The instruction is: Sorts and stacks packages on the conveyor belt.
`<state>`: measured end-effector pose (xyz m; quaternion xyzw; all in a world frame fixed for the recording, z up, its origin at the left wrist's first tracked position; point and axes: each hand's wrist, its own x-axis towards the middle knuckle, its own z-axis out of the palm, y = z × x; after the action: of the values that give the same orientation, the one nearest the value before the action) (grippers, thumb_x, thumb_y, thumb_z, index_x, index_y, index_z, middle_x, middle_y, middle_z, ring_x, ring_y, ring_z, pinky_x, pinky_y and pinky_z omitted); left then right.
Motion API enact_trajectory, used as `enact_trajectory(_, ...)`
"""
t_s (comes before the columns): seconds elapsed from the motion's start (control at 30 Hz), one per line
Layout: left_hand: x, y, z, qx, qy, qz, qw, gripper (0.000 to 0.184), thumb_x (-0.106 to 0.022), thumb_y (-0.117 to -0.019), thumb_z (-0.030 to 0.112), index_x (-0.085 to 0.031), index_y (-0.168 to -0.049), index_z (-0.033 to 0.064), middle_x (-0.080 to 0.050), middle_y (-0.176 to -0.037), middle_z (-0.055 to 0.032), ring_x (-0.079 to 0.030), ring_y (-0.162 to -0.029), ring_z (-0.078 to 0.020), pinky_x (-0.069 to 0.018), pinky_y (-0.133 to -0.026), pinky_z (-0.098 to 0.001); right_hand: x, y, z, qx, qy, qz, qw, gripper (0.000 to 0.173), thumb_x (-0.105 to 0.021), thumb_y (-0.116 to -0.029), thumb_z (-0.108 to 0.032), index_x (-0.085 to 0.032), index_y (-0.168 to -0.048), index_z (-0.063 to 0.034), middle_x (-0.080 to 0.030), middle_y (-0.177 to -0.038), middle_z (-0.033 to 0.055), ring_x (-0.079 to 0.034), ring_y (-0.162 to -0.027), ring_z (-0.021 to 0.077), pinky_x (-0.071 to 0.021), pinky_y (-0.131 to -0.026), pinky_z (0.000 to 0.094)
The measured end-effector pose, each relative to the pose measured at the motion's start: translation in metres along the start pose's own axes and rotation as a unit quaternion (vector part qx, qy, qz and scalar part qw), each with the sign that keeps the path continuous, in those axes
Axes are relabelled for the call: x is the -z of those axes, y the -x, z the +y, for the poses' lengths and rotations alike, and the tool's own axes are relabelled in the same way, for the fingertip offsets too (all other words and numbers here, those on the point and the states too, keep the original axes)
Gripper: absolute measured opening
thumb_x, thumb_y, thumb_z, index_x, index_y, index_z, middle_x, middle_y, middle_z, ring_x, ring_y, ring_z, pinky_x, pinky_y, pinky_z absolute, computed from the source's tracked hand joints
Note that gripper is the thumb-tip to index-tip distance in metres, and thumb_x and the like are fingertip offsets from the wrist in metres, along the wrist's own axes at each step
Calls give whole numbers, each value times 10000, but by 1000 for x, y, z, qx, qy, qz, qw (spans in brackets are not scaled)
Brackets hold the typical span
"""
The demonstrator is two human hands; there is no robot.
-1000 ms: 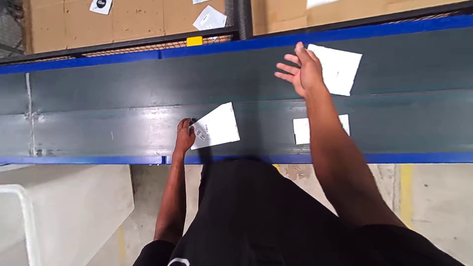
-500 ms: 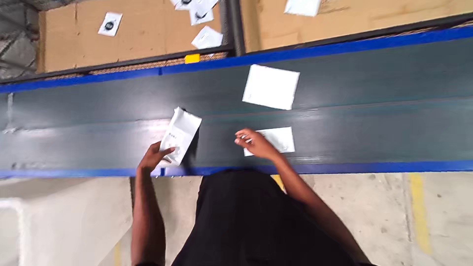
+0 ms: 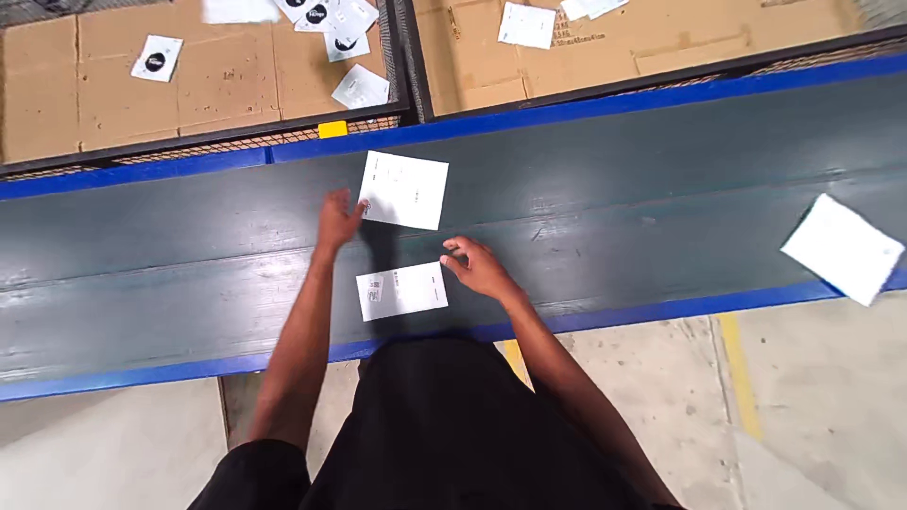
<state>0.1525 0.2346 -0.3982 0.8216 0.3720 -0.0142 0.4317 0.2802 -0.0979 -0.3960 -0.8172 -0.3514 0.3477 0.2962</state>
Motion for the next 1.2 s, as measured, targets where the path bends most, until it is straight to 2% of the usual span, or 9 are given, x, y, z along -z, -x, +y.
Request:
enact_trajectory(0.13, -16, 76, -43, 2, -83, -101, 991, 748, -684, -923, 537, -549, -1418, -9, -517, -1441, -279, -541, -1321, -393, -452, -1116, -549, -2, -98, -27, 39, 104, 69, 991, 731, -616, -966, -553, -479, -1505, -78, -494, -1544, 128, -490, -1414, 287, -429, -1154, 513)
enact_trajectory(0.23, -2, 137, -93, 27, -137, -142, 980, 857, -832, -808, 463, -509, -1472, 28, -417, -1542, -256, -390, -1438, -430, -366, -1158, -607, -23, -172, -61, 65, 176, 54, 981, 1070, -777, -810, -616, -321, -1595, -49, -340, -1640, 183, -341, -1508, 369, -333, -1193, 599)
enact_trajectory(0.43, 49, 185, -161, 152, -190, -89, 966, 998, -917, -663, 495, -470, -1482, 137, -543, -1425, -203, -492, -1330, -425, -366, -1055, -706, -78, -219, -120, 27, 299, -28, 954, 1309, -932, -496, -645, -401, -1500, 8, -500, -1408, 304, -466, -1316, 496, -382, -1022, 699)
enact_trajectory(0.5, 68, 193, -184, 161, -81, -86, 980, 866, -918, -700, 442, -556, -1380, 46, -636, -1305, -210, -606, -1234, -361, -463, -1066, -609, -83, -227, -133, -1, 254, -120, 960, 1225, -924, -565, -609, -389, -1480, 6, -600, -1299, 299, -591, -1197, 471, -435, -998, 693)
enact_trajectory(0.6, 91, 217, -213, 152, 165, -56, 973, 477, -799, -888, 272, -644, -1241, -10, -725, -1122, -147, -713, -1033, -227, -587, -956, -455, -76, -241, -161, 9, 24, -274, 961, 618, -785, -900, -416, -573, -1343, -40, -694, -1076, 197, -682, -813, 311, -587, -720, 523)
enact_trajectory(0.67, 101, 226, -222, 141, 319, -34, 937, 344, -664, -996, 188, -612, -1270, -13, -723, -1141, -122, -714, -1034, -222, -607, -915, -443, -57, -253, -191, 18, -141, -202, 969, 409, -628, -1020, -359, -570, -1304, -71, -686, -982, 79, -648, -693, 149, -587, -633, 357)
enact_trajectory(0.8, 113, 227, -217, 143, 483, 19, 864, 339, -454, -1098, 172, -502, -1373, -19, -687, -1218, -163, -703, -1082, -297, -601, -934, -508, -30, -281, -231, -7, -476, -50, 878, 649, -478, -1077, -471, -275, -1572, -103, -529, -1467, 164, -663, -1199, 320, -615, -955, 476)
enact_trajectory(1.0, 116, 206, -204, 115, 581, 56, 804, 387, -333, -1123, 160, -435, -1446, -28, -642, -1292, -224, -680, -1129, -364, -583, -954, -559, -53, -166, -191, 64, -243, -77, 965, 539, -588, -1043, -352, -429, -1478, -77, -648, -1310, 119, -710, -1091, 257, -632, -895, 451)
enact_trajectory(1.2, 121, 172, -180, 97, 553, -25, 827, 360, -334, -1118, 146, -491, -1399, -14, -680, -1236, -191, -717, -1041, -341, -622, -857, -546, -82, -7, -63, -4, -169, -81, 982, 336, -610, -1031, -291, -634, -1263, -49, -729, -1086, 80, -730, -907, 178, -637, -798, 378)
